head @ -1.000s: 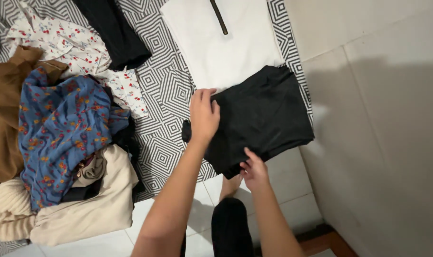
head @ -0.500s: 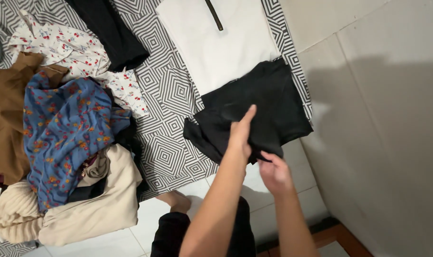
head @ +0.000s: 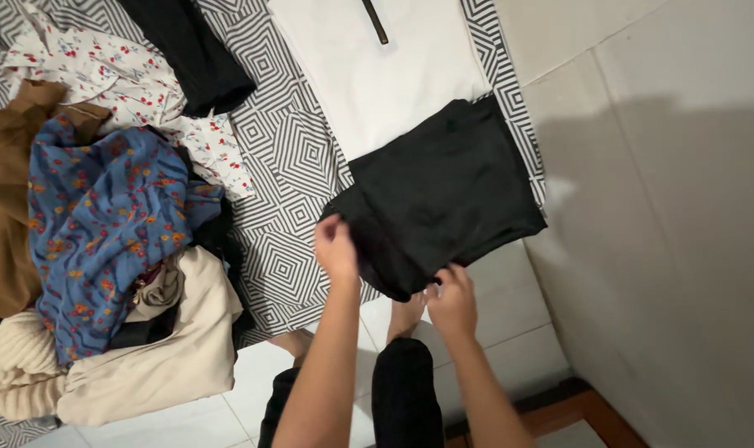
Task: Folding various items of clothing on a mattress and organizing them into stacks or a cupboard.
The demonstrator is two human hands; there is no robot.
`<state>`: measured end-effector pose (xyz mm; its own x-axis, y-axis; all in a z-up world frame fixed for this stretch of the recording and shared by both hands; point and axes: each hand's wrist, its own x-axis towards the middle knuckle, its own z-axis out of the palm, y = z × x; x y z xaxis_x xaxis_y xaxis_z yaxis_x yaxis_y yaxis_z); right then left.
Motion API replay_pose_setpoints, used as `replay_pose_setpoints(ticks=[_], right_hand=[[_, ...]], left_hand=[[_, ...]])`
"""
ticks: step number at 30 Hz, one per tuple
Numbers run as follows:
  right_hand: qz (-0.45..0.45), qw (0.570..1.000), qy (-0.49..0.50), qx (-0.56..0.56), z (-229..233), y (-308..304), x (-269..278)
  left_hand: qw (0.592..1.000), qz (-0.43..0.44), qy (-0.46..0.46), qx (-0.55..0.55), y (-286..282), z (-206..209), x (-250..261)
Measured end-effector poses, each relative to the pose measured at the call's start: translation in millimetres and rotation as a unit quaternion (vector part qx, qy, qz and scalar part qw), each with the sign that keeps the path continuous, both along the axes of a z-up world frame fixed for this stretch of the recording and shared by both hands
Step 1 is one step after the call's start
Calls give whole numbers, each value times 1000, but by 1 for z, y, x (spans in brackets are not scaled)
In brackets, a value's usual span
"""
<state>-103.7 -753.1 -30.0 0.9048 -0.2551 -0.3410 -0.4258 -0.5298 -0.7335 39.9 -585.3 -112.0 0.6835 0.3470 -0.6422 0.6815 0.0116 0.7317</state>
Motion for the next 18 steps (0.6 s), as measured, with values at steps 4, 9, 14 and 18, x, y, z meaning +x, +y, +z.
replay_pose_setpoints(ticks=[4,9,14,18], right_hand=[[-140,975,23,-171,23,22,23],[-34,978,-70,-196,56,31,91],[96,957,80,-261,56,19,143],[98,980,30,-168,-37,-29,135]], left_hand=[[963,18,231,140,18,47,-16],[933,67,346,-77,-12,66,-38],[990,34,40,-133,-30,19,-55],[979,19,-52,-194,-48,57,-38]])
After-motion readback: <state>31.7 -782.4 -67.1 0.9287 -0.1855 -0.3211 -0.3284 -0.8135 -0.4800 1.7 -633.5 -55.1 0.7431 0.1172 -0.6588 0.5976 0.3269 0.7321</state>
